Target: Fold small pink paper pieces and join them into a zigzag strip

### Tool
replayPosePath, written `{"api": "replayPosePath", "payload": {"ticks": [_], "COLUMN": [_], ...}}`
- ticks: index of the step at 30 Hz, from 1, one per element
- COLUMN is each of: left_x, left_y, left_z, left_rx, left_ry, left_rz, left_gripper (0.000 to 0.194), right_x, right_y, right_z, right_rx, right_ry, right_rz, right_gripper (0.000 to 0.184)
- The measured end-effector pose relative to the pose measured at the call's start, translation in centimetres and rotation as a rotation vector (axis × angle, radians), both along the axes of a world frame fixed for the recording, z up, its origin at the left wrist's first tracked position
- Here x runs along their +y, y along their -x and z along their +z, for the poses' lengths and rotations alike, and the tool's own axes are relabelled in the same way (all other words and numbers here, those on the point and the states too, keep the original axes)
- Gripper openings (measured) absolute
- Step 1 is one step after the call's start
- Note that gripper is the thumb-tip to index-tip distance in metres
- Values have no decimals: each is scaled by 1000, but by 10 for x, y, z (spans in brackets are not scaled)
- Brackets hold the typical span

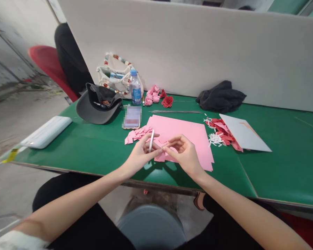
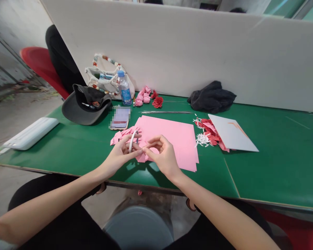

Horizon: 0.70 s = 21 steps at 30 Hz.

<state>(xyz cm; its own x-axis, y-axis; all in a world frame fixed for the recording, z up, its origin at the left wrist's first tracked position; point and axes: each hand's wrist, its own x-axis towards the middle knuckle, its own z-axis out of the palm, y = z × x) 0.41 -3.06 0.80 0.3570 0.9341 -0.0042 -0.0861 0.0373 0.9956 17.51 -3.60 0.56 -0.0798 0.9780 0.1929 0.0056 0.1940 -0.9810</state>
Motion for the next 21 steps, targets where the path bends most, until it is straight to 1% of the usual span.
{"api": "replayPosePath", "payload": {"ticks": [4,6,8,11,12,15,17,21], "left_x": [2,3,3,3,3,3,3,1], "left_y": [1,1,1,1,1,1,0,-2], "left_z": [-5,-5,-5,-4,-4,-4,-4,-4], "left_rx": [-15,-2,12,13,9,-1,6,40], "left_ry": [-83,-83,-79,-81,-79,-62,-48,-19], "left_rz": [-4,1,9,11,7,-6,-11,-3], "left_gripper": [58,59,58,58,58,59,57,52], "right_x": [1,4,9,16,17,15,12,9], "right_y": [-3,-6,-11,-17,-17,-15,-13,-12], "right_z": [-1,-2,-2,-3,-2,2,5,7], "right_rx": [-135,-224,-266,-231,-207,-149,-137,-131], "right_ry": [-61,-84,-89,-87,-78,-25,-2,-23], "right_rz": [-24,-44,-57,-70,-49,110,174,110], "right_gripper": [27,33,37,31,29,27,28,24]}}
